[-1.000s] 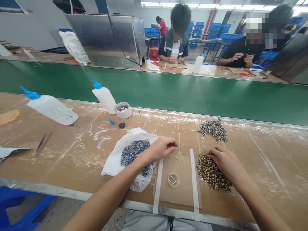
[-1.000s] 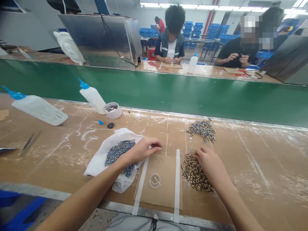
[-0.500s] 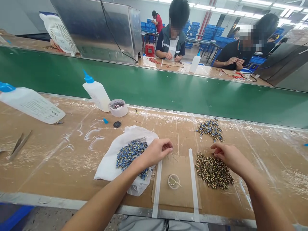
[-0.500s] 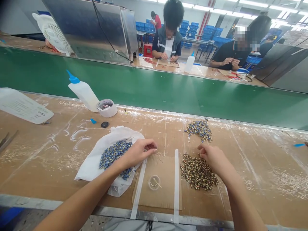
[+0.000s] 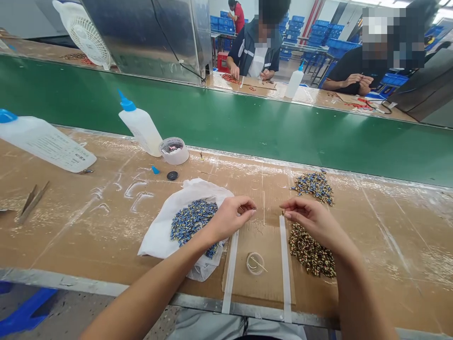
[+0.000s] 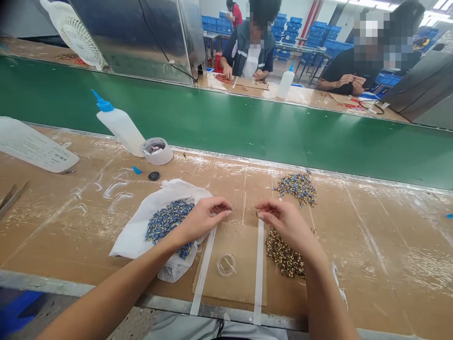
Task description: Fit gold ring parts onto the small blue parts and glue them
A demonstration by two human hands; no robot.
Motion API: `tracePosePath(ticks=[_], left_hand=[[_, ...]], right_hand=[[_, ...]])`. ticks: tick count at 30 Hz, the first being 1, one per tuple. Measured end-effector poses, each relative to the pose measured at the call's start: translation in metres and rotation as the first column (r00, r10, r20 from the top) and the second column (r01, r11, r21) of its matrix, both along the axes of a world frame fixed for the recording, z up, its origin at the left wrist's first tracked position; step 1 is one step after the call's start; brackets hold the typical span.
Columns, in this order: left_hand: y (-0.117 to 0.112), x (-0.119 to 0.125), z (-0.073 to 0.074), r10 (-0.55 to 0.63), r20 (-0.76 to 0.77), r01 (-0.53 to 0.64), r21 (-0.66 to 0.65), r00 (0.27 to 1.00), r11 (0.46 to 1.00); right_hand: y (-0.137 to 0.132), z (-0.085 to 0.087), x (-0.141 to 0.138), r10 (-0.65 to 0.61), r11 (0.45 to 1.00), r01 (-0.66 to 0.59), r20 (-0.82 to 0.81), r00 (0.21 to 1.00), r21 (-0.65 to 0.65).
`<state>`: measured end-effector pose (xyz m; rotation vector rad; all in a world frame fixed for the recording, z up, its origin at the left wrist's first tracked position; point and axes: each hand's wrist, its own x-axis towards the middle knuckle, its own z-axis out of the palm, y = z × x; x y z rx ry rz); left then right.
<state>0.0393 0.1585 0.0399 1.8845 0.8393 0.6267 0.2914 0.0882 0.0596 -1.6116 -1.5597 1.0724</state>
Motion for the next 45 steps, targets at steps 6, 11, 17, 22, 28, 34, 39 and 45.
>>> tracePosePath(ticks=[6,11,17,22,28,34,39,45], left_hand=[[-0.007,0.004,0.000,0.012,0.080,-0.008,-0.052,0.997,0.999],[-0.016,0.010,-0.001,0.021,0.136,-0.006,-0.105,0.991,0.994],[-0.019,0.012,-0.004,0.063,0.171,-0.042,-0.124,0.983,0.991],[-0.019,0.011,0.000,0.058,0.127,-0.058,-0.006,0.990,0.998],[-0.022,0.012,0.000,0.083,0.134,-0.082,-0.016,0.987,0.997],[-0.023,0.012,0.001,0.108,0.130,-0.106,-0.022,0.986,0.994],[-0.022,0.011,0.003,0.098,0.091,-0.108,0.113,0.991,0.988],[-0.020,0.007,-0.005,0.081,-0.002,-0.072,0.423,0.997,0.903]], right_hand=[[0.001,-0.014,-0.030,-0.112,0.992,0.124,-0.277,0.954,0.024],[-0.002,-0.027,-0.036,-0.171,0.985,0.169,-0.423,0.890,-0.043],[-0.004,-0.033,-0.044,-0.221,0.975,0.209,-0.489,0.844,-0.080],[-0.007,-0.030,-0.048,-0.218,0.972,0.233,-0.469,0.856,-0.026],[-0.009,-0.019,-0.062,-0.192,0.972,0.231,-0.422,0.886,0.043],[-0.009,-0.018,-0.065,-0.180,0.974,0.218,-0.385,0.905,0.058],[-0.011,-0.021,-0.066,-0.172,0.976,0.208,-0.353,0.920,0.068],[-0.013,-0.025,-0.069,-0.174,0.974,0.213,-0.357,0.918,0.074]])
